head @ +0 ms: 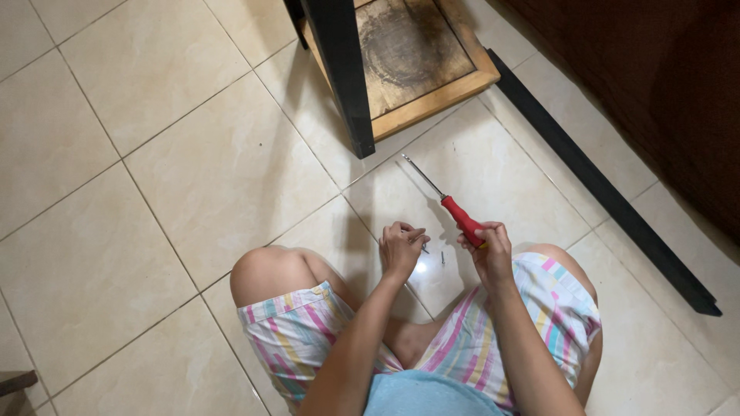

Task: The person uses a screwdriver to remove screws from the legs of a small table. They detach one leg from the wooden base and set it aside on the floor.

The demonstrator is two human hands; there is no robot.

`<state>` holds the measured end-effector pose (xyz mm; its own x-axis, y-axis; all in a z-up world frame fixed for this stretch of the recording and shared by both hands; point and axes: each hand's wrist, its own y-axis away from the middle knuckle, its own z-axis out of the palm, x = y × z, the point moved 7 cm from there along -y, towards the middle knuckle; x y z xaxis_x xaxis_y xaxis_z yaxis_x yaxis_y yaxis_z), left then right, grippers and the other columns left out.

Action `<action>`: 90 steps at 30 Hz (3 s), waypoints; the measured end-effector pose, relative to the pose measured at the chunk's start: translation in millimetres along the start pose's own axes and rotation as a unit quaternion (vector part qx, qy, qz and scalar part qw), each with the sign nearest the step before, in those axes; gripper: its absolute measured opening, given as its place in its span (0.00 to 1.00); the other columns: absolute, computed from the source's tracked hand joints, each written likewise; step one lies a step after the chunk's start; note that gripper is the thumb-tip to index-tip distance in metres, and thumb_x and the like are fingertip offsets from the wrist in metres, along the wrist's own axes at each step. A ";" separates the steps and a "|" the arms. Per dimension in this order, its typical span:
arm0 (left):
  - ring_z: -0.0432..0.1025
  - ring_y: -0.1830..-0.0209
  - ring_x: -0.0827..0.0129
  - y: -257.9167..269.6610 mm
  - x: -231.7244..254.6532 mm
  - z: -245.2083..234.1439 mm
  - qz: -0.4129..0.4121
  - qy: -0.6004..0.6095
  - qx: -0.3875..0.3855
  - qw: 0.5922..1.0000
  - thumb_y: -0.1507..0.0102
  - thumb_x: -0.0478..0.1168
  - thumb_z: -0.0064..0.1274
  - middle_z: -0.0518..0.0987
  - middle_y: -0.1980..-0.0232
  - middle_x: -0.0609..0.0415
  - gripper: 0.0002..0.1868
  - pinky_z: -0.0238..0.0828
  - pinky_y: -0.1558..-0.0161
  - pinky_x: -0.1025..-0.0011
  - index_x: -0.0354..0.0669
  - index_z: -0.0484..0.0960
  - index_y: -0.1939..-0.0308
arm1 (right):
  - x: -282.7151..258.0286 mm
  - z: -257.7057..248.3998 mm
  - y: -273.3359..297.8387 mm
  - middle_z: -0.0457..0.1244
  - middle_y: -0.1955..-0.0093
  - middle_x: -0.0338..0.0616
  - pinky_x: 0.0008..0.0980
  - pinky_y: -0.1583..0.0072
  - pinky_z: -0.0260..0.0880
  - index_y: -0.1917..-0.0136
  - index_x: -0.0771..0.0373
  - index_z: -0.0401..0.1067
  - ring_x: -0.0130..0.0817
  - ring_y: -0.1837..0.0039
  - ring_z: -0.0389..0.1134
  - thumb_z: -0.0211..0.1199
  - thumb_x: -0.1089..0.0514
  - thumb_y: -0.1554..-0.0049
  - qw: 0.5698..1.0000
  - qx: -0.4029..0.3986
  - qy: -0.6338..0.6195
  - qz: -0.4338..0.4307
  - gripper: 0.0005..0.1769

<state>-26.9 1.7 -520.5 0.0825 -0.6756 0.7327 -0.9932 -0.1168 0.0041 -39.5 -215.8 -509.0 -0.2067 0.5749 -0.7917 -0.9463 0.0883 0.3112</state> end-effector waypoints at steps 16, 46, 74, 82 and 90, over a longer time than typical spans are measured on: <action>0.61 0.27 0.43 -159.4 -6.8 -148.3 0.117 0.165 0.198 0.959 0.38 0.30 0.62 0.65 0.28 0.37 0.41 0.59 0.30 0.55 0.43 0.60 0.24 | 77.2 71.9 -18.7 0.61 0.47 0.46 0.34 0.48 0.68 0.26 0.61 0.61 0.34 0.52 0.62 0.50 0.66 0.48 0.974 -0.106 0.144 0.139 0.35; 0.79 0.53 0.49 -208.9 77.4 -179.2 0.089 0.188 0.166 0.964 0.45 0.40 0.67 0.80 0.53 0.41 0.36 0.76 0.52 0.56 0.41 0.61 0.40 | 79.0 82.7 -28.1 0.59 0.47 0.43 0.33 0.43 0.66 0.26 0.58 0.62 0.31 0.49 0.62 0.52 0.66 0.46 0.967 -0.122 0.204 0.094 0.34; 0.80 0.55 0.52 -207.7 79.4 -180.8 0.091 0.202 0.160 0.962 0.47 0.38 0.68 0.79 0.55 0.43 0.35 0.76 0.51 0.58 0.41 0.62 0.43 | 85.0 80.0 -29.0 0.60 0.48 0.44 0.32 0.42 0.66 0.25 0.58 0.61 0.31 0.49 0.63 0.52 0.65 0.46 0.965 -0.127 0.213 0.083 0.34; 0.79 0.54 0.52 -205.7 79.7 -182.1 0.096 0.204 0.175 0.958 0.47 0.39 0.69 0.79 0.54 0.42 0.35 0.75 0.50 0.58 0.41 0.63 0.43 | 82.0 83.2 -27.6 0.60 0.47 0.43 0.32 0.42 0.65 0.25 0.58 0.61 0.31 0.49 0.63 0.52 0.65 0.45 0.963 -0.133 0.221 0.074 0.33; 0.80 0.54 0.52 -206.3 79.9 -181.5 0.093 0.203 0.170 0.960 0.46 0.39 0.67 0.80 0.54 0.42 0.35 0.76 0.51 0.58 0.41 0.63 0.42 | 83.1 81.9 -29.3 0.61 0.42 0.44 0.32 0.46 0.67 0.25 0.56 0.61 0.32 0.50 0.64 0.52 0.68 0.46 0.959 -0.124 0.248 0.060 0.35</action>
<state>169.6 104.0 -339.3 -0.2012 -0.3768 0.9042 -0.8973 -0.2993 -0.3245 -8.7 -104.0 -540.8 -0.3517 0.1058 -0.9301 -0.9259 -0.1854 0.3290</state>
